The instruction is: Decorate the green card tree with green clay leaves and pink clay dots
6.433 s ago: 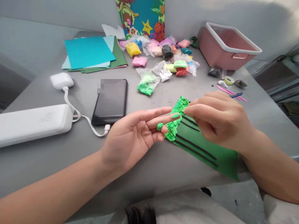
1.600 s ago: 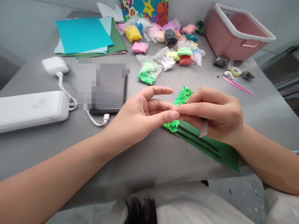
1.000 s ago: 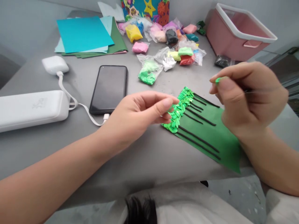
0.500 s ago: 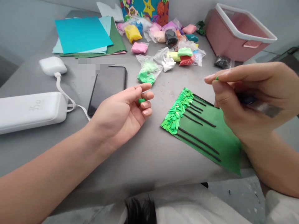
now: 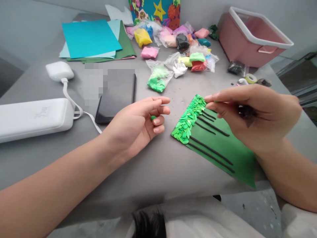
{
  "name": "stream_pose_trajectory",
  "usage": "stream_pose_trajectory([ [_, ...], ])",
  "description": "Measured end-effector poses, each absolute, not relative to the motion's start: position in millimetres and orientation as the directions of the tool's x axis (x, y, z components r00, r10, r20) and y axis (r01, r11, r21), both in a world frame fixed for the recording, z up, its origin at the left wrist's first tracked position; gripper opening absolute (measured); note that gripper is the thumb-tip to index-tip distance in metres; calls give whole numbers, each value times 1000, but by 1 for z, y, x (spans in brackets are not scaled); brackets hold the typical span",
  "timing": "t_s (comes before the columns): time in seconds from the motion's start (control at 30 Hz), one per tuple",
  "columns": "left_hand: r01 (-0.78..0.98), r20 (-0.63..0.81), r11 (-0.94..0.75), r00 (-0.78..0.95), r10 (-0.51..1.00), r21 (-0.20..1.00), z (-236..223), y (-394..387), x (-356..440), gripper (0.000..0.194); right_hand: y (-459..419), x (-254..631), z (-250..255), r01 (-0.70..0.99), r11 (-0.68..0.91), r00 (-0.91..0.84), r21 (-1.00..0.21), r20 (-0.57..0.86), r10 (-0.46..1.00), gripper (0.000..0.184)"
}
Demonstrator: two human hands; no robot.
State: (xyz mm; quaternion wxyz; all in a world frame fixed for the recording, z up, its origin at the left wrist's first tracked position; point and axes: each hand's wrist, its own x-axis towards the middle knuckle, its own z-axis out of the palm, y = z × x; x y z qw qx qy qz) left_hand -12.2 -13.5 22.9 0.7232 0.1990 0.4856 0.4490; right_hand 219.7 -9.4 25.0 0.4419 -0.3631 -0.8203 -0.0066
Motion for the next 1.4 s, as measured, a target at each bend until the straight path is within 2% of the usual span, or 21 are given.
stream_pose_trajectory([
  [0.1,-420,-508,529,170,844,738,23,-16,-12,11,-13,218,25,591,727,-367,-349,687,627,22],
  [0.23,-364,-479,536,240,844,762,23,-19,-16,13,-16,215,23,612,701,-340,-366,678,651,9],
  [0.37,-344,-471,539,265,841,769,23,-21,-17,12,-16,216,20,511,689,-243,-513,683,689,15],
  [0.43,-342,-474,542,267,839,768,23,-21,-16,11,-17,216,22,524,645,-247,-556,625,740,17],
  [0.5,-337,-474,543,269,838,769,23,-21,-15,10,-18,216,25,583,624,-289,-520,586,757,16],
  [0.57,-328,-474,543,271,838,773,24,-21,-14,10,-19,216,28,594,677,-344,-434,624,702,13],
  [0.67,-313,-455,532,289,842,787,25,-23,-13,10,-18,216,29,499,808,-418,-313,730,541,16],
  [0.8,-289,-408,518,363,837,805,26,-26,-14,15,-15,214,27,420,870,-482,-257,750,454,15],
  [1.0,-296,-376,527,439,816,797,27,-29,-12,18,-17,210,25,372,888,-509,-269,741,438,19],
  [1.1,-313,-375,531,441,815,787,29,-31,-11,17,-19,209,24,358,892,-513,-277,739,436,13],
  [1.23,-329,-382,546,447,809,770,32,-35,-10,20,-21,206,25,404,858,-488,-318,719,496,16],
  [1.4,-359,-364,537,446,817,763,33,-37,-10,20,-24,205,26,381,856,-506,-348,697,508,11],
])
